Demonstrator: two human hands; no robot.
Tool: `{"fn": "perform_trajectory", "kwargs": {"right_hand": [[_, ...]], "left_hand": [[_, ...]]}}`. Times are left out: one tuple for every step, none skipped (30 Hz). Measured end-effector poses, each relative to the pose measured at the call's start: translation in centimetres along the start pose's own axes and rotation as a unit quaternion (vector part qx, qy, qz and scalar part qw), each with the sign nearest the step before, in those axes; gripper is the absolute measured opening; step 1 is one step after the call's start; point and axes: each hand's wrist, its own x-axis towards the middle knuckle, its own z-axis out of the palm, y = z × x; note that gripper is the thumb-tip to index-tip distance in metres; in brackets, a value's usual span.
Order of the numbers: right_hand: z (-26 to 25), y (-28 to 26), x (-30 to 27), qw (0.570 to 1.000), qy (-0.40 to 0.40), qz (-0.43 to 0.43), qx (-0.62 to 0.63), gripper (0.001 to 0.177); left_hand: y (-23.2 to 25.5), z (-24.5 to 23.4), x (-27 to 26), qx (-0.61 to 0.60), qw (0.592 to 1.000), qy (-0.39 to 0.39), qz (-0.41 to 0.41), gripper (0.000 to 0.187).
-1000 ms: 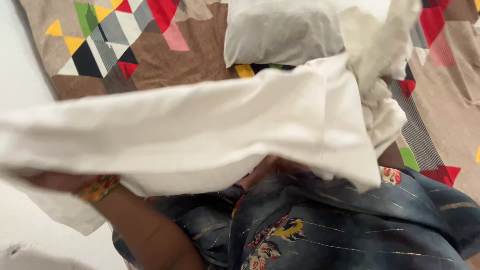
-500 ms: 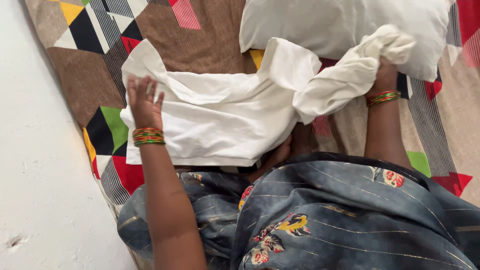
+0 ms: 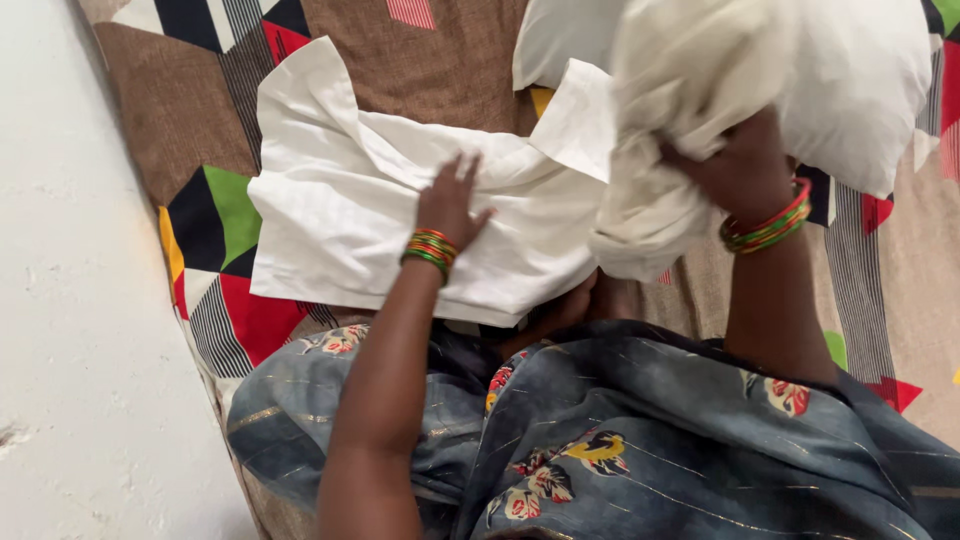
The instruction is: The person folds a white cloth by hand on a bed, repeatedly smoothing it and bringing the corners together.
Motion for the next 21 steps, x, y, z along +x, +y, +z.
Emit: {"fn": "perform_trajectory", "kwargs": {"right_hand": [[0.7, -0.7, 0.1, 0.993, -0.021, -0.050, -0.105, 0.029], [1.2, -1.3, 0.3, 0.972, -0.042, -0.098, -0.207, 0.024], [1.3, -1.7, 0.5, 0.973, -0.045, -0.098, -0.205, 0.024], [1.3, -2.1, 0.7, 0.965, -0.037, -0.100, -0.239, 0.021], [1.1, -2.5, 0.8, 0.957, -0.028, -0.103, -0.271, 0.019], [0.7, -2.9, 0.9, 0.956, -0.029, -0.102, -0.272, 0.019], [0.0, -3.3, 0.9, 0.953, -0.025, -0.123, -0.275, 0.016], [-0.5, -3.5, 1.0, 0.949, -0.020, -0.145, -0.278, 0.014], [-0.4, -3.3, 1.0, 0.949, -0.021, -0.145, -0.279, 0.014], [0.2, -2.7, 1.0, 0.957, -0.057, -0.132, -0.252, 0.019], [0.5, -2.1, 0.9, 0.963, -0.094, -0.119, -0.223, 0.024], [2.4, -0.8, 0.9, 0.961, -0.147, -0.075, -0.221, 0.018], [4.3, 0.3, 0.8, 0.955, -0.199, -0.031, -0.219, 0.012], [6.7, 0.8, 0.0, 0.940, -0.205, 0.006, -0.273, 0.031], [10.0, 0.9, -0.9, 0.921, -0.209, 0.043, -0.326, 0.050], [12.4, 0.9, -1.1, 0.911, -0.244, 0.029, -0.332, 0.049], [14.5, 0.8, -1.1, 0.899, -0.279, 0.014, -0.337, 0.050], [16.4, 0.6, -1.4, 0.900, -0.246, -0.020, -0.358, 0.053], [18.1, 0.7, -1.5, 0.899, -0.214, -0.053, -0.378, 0.056], [19.9, 1.1, -1.4, 0.899, -0.213, -0.050, -0.378, 0.056], [21.7, 1.7, -1.3, 0.903, -0.203, -0.041, -0.377, 0.051]], "left_hand": [[1.3, 0.4, -0.3, -0.001, 1.000, 0.001, -0.003, 0.094], [2.3, 0.8, -0.8, 0.058, 0.997, -0.056, -0.005, 0.093], [2.7, 1.0, -1.1, 0.116, 0.987, -0.112, -0.008, 0.091], [2.7, 1.0, -1.3, 0.115, 0.987, -0.113, -0.009, 0.091], [2.6, 1.2, -1.4, 0.112, 0.989, -0.097, -0.003, 0.081], [2.5, 1.2, -1.4, 0.110, 0.991, -0.080, 0.005, 0.071], [2.3, 1.2, -1.2, 0.109, 0.991, -0.080, 0.005, 0.071], [2.1, 1.0, -1.0, 0.087, 0.992, -0.091, 0.003, 0.065], [1.8, 0.9, -0.8, 0.066, 0.993, -0.101, 0.000, 0.060], [1.6, 0.7, -0.6, 0.064, 0.993, -0.101, 0.000, 0.060], [1.5, 0.6, -0.3, 0.039, 0.995, -0.096, 0.004, 0.061], [1.2, 0.6, -0.1, 0.015, 0.996, -0.090, 0.008, 0.061], [0.9, 0.6, 0.1, 0.015, 0.996, -0.090, 0.008, 0.061], [0.5, 0.5, 0.2, 0.020, 0.996, -0.089, 0.006, 0.058], [0.0, 0.6, 0.4, 0.026, 0.996, -0.089, 0.002, 0.055], [-0.4, 0.7, 0.5, 0.031, 0.996, -0.085, -0.001, 0.053], [-1.0, 0.8, 0.5, 0.031, 0.996, -0.081, -0.003, 0.050], [-1.5, 1.0, 0.4, 0.028, 0.997, -0.075, -0.002, 0.047], [-1.9, 1.3, 0.4, 0.022, 0.997, -0.072, -0.001, 0.044], [-2.2, 1.6, 0.4, 0.020, 0.997, -0.075, -0.002, 0.041], [-2.4, 1.8, 0.4, 0.016, 0.997, -0.076, -0.001, 0.039]]}}
